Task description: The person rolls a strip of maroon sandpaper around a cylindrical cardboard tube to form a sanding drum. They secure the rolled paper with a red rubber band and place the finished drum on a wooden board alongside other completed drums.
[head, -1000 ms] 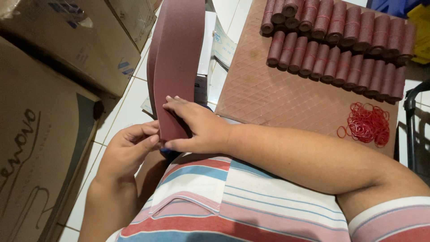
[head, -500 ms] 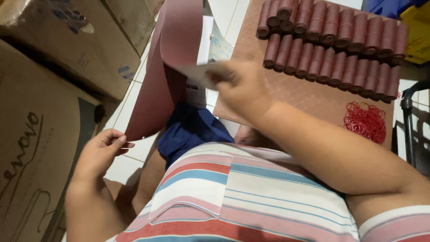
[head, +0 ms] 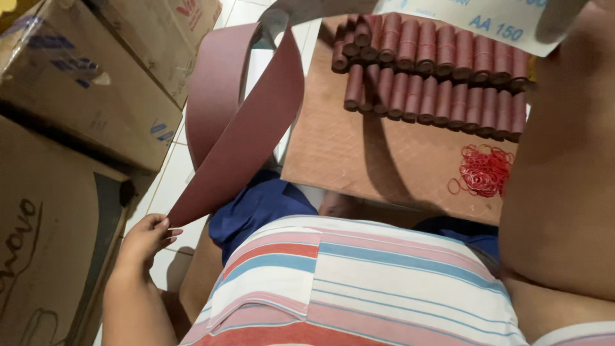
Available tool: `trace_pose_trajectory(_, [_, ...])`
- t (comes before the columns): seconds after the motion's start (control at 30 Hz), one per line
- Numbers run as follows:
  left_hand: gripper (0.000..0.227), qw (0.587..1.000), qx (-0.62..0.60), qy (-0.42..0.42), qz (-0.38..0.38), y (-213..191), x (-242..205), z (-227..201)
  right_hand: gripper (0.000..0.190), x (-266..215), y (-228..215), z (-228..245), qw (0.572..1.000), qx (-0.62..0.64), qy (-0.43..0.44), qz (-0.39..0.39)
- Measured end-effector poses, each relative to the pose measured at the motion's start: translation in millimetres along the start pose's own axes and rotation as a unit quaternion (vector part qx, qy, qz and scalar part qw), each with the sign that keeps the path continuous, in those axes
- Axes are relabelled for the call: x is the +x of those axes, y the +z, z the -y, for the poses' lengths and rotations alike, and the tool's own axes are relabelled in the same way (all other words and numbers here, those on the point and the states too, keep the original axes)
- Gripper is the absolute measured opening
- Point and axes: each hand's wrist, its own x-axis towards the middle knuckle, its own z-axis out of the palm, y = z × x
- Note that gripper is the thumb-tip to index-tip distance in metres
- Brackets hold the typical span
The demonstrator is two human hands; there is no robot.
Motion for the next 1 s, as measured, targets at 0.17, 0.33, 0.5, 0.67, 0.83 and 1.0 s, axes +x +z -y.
trace_pose_trajectory(0.17, [0.013,0.994,0.029,-0.001,-0.109,6,-22,-21,0.002,-51,8,-93,0.939,-0.216,0.266,0.034])
trace_pose_trajectory(0.33, [0.015,0.956,0.186,-0.078,-0.213,-20,-11,-2,0.023,-90,19,-202,0.831,-0.529,0.17,-0.012])
trace_pose_trajectory(0.5, [0.016,0.964,0.153,-0.127,-0.176,-45,20,36,0.059,-30,-6,-71,0.844,-0.432,0.187,0.258])
trace_pose_trajectory(0.67, [0.021,0.909,0.361,-0.185,-0.094,-54,36,23,0.018,75,37,80,0.977,-0.205,0.056,0.003])
trace_pose_trajectory(0.83, [0.062,0.807,0.544,-0.218,-0.079,-2,-30,-76,0.007,110,101,92,0.957,0.154,0.244,-0.011])
trace_pose_trajectory(1.0, [0.035,0.927,0.292,0.194,-0.137,78,-97,-198,0.011,128,84,147,0.981,0.149,-0.038,-0.117])
